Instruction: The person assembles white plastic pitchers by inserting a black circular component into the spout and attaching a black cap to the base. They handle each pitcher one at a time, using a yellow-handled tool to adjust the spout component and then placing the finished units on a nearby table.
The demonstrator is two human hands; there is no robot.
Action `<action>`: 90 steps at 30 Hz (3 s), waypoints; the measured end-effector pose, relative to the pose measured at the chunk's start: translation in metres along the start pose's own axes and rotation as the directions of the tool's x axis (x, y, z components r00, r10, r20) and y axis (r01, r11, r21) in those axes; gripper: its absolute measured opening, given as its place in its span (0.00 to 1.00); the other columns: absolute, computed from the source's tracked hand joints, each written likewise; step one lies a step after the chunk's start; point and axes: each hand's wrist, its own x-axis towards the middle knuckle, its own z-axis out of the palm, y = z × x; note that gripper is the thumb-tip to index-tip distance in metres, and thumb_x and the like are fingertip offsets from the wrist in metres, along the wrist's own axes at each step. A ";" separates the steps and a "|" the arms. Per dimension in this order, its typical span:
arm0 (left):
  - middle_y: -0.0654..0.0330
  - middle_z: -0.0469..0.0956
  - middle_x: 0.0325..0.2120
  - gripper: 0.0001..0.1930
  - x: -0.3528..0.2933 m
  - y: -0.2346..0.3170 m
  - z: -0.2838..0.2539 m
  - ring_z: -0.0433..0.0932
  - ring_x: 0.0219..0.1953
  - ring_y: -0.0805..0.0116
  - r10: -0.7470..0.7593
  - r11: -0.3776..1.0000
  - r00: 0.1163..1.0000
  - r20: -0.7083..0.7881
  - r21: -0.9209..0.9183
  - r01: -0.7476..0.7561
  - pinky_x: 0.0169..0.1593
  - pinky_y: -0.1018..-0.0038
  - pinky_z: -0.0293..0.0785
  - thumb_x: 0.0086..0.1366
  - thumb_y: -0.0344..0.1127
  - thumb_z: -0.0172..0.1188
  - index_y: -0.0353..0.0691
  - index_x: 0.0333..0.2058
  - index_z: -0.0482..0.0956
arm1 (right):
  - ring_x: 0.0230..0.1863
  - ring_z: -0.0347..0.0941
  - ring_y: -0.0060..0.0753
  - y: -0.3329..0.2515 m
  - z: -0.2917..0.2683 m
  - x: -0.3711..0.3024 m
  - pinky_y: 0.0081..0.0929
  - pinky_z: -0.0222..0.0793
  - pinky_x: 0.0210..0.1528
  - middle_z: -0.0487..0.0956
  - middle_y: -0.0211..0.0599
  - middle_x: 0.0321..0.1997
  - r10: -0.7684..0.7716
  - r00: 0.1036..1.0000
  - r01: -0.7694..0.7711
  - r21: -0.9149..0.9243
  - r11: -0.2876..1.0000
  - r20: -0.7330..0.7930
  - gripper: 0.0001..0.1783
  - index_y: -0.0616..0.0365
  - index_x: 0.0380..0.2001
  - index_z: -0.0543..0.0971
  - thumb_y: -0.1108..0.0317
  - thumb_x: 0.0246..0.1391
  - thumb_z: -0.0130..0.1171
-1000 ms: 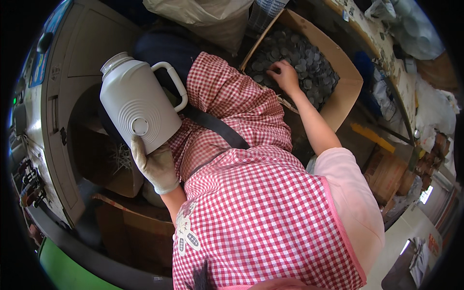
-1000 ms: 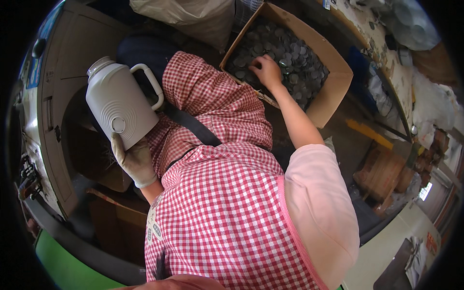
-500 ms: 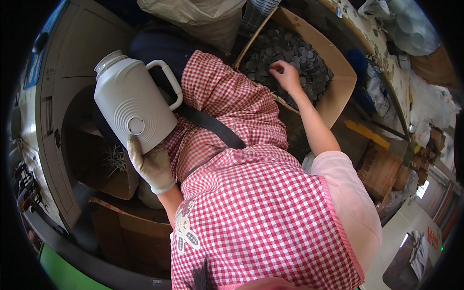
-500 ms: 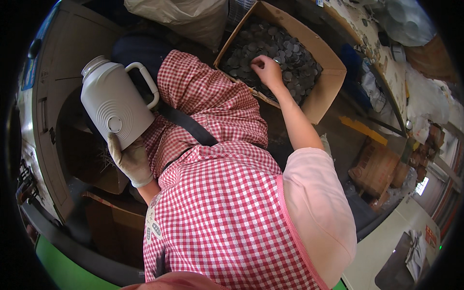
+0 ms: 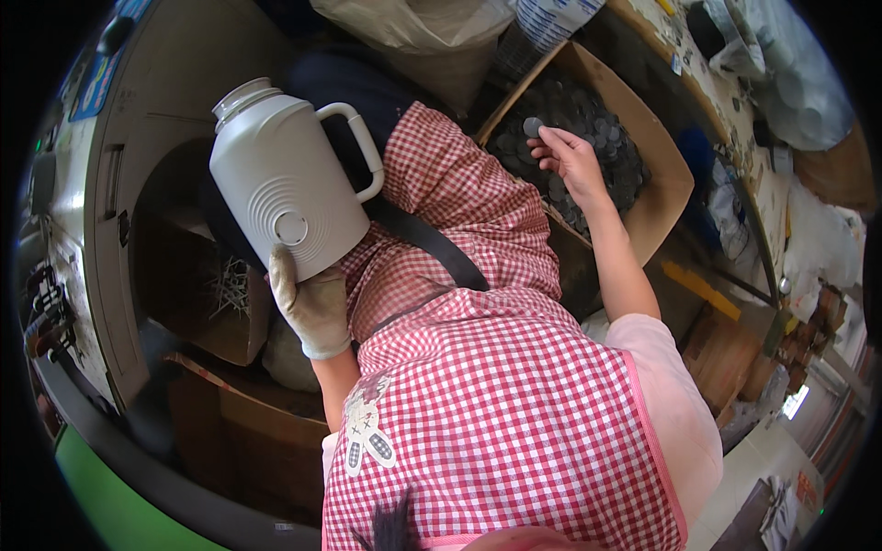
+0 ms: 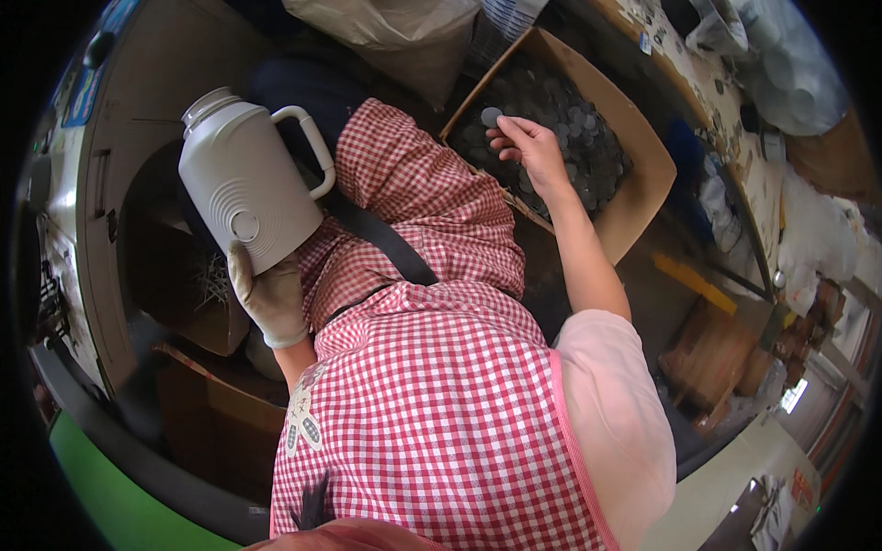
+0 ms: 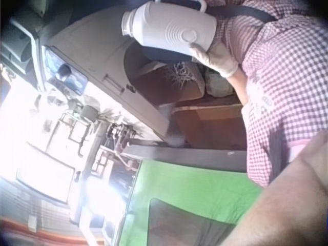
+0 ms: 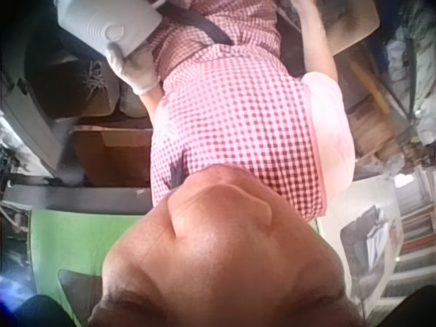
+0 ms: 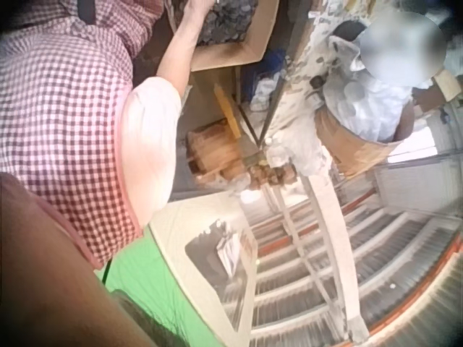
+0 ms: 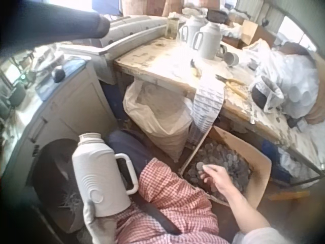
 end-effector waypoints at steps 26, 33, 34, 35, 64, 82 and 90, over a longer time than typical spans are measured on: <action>0.57 0.76 0.57 0.18 -0.004 0.004 0.005 0.77 0.58 0.65 -0.198 0.975 0.977 0.082 -0.083 0.205 0.61 0.69 0.75 0.79 0.36 0.50 0.37 0.62 0.71 | 0.29 0.74 0.12 -0.110 0.242 -0.079 0.13 0.69 0.32 0.83 0.25 0.30 0.024 0.797 0.185 -0.282 0.941 0.603 0.10 0.61 0.37 0.84 0.65 0.59 0.71; 0.57 0.76 0.57 0.17 -0.004 0.008 0.007 0.77 0.57 0.69 -0.232 0.970 0.971 0.051 0.082 0.228 0.60 0.71 0.76 0.79 0.37 0.51 0.35 0.60 0.73 | 0.28 0.74 0.13 -0.105 0.245 -0.081 0.14 0.68 0.31 0.82 0.25 0.29 -0.057 0.774 0.335 -0.331 0.882 0.631 0.11 0.62 0.36 0.84 0.64 0.60 0.70; 0.57 0.76 0.56 0.17 -0.004 0.009 0.008 0.77 0.57 0.69 -0.126 0.982 0.987 0.097 0.152 0.111 0.60 0.71 0.75 0.79 0.37 0.51 0.35 0.59 0.74 | 0.28 0.74 0.13 -0.105 0.246 -0.082 0.14 0.69 0.31 0.82 0.26 0.29 -0.085 0.753 0.381 -0.326 0.865 0.653 0.12 0.62 0.35 0.84 0.63 0.60 0.70; 0.57 0.77 0.56 0.16 -0.003 0.009 0.010 0.77 0.56 0.69 -0.081 0.969 0.993 0.090 0.241 0.057 0.59 0.71 0.75 0.78 0.36 0.52 0.34 0.59 0.75 | 0.28 0.75 0.13 -0.105 0.246 -0.081 0.14 0.69 0.31 0.82 0.27 0.28 -0.105 0.746 0.418 -0.339 0.843 0.658 0.12 0.62 0.35 0.84 0.63 0.61 0.70; 0.56 0.74 0.62 0.24 0.012 0.000 -0.015 0.73 0.64 0.62 0.404 0.423 0.806 0.433 0.692 -0.584 0.68 0.65 0.68 0.70 0.16 0.52 0.33 0.64 0.73 | 0.29 0.63 0.30 -0.099 0.268 -0.049 0.32 0.64 0.31 0.67 0.33 0.26 -0.357 0.720 0.629 -0.343 0.697 0.595 0.33 0.56 0.23 0.69 0.49 0.36 0.85; 0.54 0.80 0.54 0.20 0.029 0.042 0.009 0.78 0.58 0.60 0.393 0.670 0.912 0.120 0.641 -0.373 0.67 0.63 0.70 0.69 0.20 0.56 0.35 0.59 0.78 | 0.45 0.80 0.63 -0.344 0.039 0.347 0.54 0.75 0.49 0.83 0.60 0.44 -0.662 0.627 0.217 -0.908 -0.358 0.411 0.24 0.64 0.39 0.82 0.50 0.63 0.56; 0.53 0.82 0.50 0.21 0.010 0.086 0.019 0.82 0.49 0.66 -0.017 0.879 0.995 -0.094 0.473 0.060 0.55 0.70 0.77 0.74 0.38 0.58 0.30 0.59 0.73 | 0.19 0.59 0.12 -0.342 0.169 0.246 0.15 0.59 0.20 0.68 0.21 0.27 -0.324 0.885 0.405 -0.211 0.890 0.334 0.23 0.61 0.62 0.74 0.60 0.71 0.49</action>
